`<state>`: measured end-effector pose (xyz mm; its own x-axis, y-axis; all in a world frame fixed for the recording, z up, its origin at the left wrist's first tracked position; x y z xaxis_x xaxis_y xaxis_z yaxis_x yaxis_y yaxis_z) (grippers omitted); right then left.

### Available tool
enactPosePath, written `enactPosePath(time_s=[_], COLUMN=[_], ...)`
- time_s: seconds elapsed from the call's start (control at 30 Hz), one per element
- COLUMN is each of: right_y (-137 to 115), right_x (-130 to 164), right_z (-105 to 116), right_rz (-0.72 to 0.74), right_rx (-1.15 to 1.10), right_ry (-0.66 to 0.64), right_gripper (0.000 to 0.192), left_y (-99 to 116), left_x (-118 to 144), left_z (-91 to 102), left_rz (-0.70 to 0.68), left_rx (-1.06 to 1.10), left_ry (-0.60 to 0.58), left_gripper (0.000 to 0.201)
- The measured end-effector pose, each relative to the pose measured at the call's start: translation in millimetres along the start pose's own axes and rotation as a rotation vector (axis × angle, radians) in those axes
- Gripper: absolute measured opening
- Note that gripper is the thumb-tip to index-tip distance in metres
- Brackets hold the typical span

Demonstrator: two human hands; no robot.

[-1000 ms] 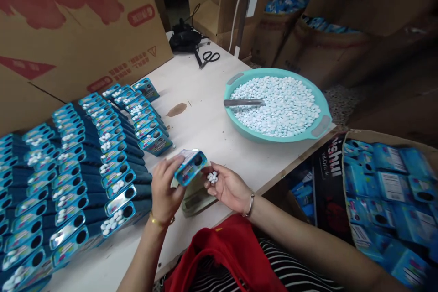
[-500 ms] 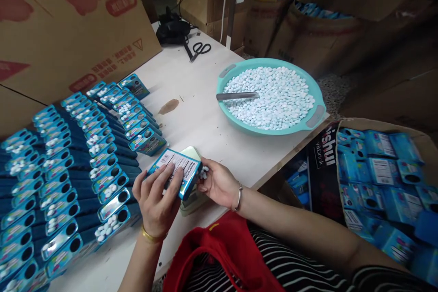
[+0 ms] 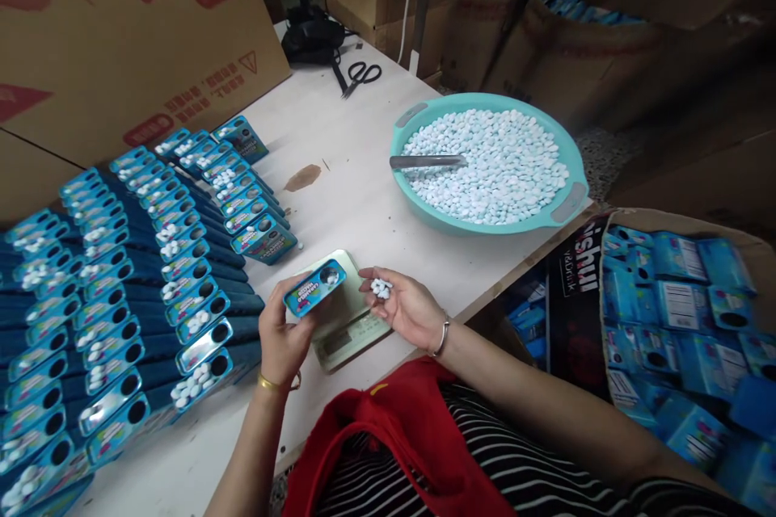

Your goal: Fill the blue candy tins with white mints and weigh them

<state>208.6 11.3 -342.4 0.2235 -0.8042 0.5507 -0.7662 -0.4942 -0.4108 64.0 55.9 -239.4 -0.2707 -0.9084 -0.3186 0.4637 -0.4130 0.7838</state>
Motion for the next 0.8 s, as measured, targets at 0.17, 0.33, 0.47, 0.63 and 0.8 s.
enactPosePath(time_s=[0.17, 0.33, 0.47, 0.63, 0.8], right_y=[-10, -8, -2, 0, -7], right_x=[6, 14, 18, 21, 24], right_z=[29, 50, 61, 65, 65], right_rz=[0.010, -0.007, -0.019, -0.032, 0.013], right_rx=[0.073, 0.117, 0.141, 0.156, 0.227], right_ry=[0.046, 0.072, 0.089, 0.092, 0.080], right_gripper=[0.012, 0.014, 0.012, 0.012, 0.014], left_y=[-34, -12, 19, 38, 35], left_x=[1, -2, -2, 6, 9], left_z=[-1.2, -1.0, 31.2, 77.0, 84.3], left_rz=[0.201, 0.115, 0.020, -0.021, 0.047], left_rx=[0.149, 0.247, 0.276, 0.255, 0.210], left_ry=[0.032, -0.040, 0.107, 0.368, 0.374], left_gripper=[0.047, 0.068, 0.058, 0.035, 0.026])
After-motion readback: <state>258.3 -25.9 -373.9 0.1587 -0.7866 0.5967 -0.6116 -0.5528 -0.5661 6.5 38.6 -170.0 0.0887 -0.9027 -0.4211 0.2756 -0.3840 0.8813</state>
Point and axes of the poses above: each hand's wrist, its own x-axis away from the middle knuckle, its own z-axis out of the back of the hand, y = z × x, the point moved 10 cm from there along -x, towards the middle knuckle, and after that the axes turned 10 degrees about x, right-handed, at the moved point
